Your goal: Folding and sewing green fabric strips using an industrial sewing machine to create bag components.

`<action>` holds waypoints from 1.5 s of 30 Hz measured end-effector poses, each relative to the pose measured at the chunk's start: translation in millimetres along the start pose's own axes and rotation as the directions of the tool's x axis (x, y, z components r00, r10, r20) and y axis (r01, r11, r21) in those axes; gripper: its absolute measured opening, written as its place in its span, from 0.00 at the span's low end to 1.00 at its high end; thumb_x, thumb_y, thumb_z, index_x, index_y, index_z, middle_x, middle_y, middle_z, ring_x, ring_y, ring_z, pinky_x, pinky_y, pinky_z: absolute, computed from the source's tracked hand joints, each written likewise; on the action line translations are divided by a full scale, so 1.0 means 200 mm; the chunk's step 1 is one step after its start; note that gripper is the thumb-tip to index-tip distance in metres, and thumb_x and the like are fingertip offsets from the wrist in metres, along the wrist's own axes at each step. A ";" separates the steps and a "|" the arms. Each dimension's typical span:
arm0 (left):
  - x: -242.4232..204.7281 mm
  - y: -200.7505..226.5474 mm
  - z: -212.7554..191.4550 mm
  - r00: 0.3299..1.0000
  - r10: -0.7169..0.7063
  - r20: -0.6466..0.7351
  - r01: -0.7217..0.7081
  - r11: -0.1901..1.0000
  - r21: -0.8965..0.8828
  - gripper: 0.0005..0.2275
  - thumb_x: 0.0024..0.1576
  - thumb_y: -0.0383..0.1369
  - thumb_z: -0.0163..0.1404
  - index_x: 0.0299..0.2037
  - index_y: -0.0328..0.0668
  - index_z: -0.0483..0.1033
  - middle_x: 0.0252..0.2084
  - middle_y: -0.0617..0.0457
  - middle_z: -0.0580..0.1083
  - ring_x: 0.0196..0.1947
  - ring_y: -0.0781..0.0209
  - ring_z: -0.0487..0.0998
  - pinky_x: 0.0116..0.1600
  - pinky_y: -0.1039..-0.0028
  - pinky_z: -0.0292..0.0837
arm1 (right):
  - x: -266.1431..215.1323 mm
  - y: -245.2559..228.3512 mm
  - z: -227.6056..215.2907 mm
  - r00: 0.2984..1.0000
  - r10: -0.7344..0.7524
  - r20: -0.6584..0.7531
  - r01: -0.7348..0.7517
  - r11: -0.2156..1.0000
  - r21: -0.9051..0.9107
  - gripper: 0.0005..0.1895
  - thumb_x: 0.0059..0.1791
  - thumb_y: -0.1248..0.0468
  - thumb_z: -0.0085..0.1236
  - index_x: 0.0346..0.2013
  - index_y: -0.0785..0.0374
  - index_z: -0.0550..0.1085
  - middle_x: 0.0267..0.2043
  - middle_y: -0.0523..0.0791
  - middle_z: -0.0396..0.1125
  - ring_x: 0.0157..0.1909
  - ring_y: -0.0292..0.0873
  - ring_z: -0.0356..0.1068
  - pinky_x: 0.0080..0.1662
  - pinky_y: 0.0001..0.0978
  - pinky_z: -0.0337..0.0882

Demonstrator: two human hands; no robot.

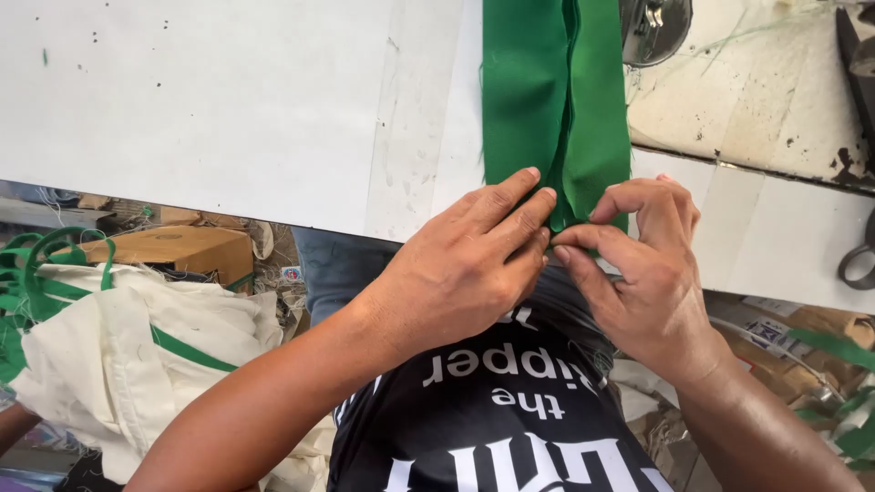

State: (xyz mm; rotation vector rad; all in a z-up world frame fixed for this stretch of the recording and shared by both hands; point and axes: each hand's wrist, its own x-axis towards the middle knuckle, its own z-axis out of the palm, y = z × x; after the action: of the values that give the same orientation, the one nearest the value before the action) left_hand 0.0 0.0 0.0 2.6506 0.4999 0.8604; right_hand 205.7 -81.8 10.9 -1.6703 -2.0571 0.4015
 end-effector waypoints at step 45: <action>0.00 -0.02 -0.03 0.992 0.124 0.024 -0.126 0.986 0.110 0.08 0.66 0.23 0.45 0.43 0.31 0.80 0.42 0.44 0.70 0.52 0.34 0.78 0.60 0.53 0.81 | 0.09 -0.03 -0.02 0.989 0.127 0.075 -0.131 0.990 0.056 0.08 0.46 0.74 0.61 0.30 0.56 0.78 0.51 0.50 0.55 0.58 0.55 0.57 0.65 0.54 0.54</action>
State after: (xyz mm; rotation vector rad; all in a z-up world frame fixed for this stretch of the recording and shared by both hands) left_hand -5.4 3.7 3.7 2.8142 0.3907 0.8685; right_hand 200.8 -66.5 19.6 -1.7818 -1.9718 0.5687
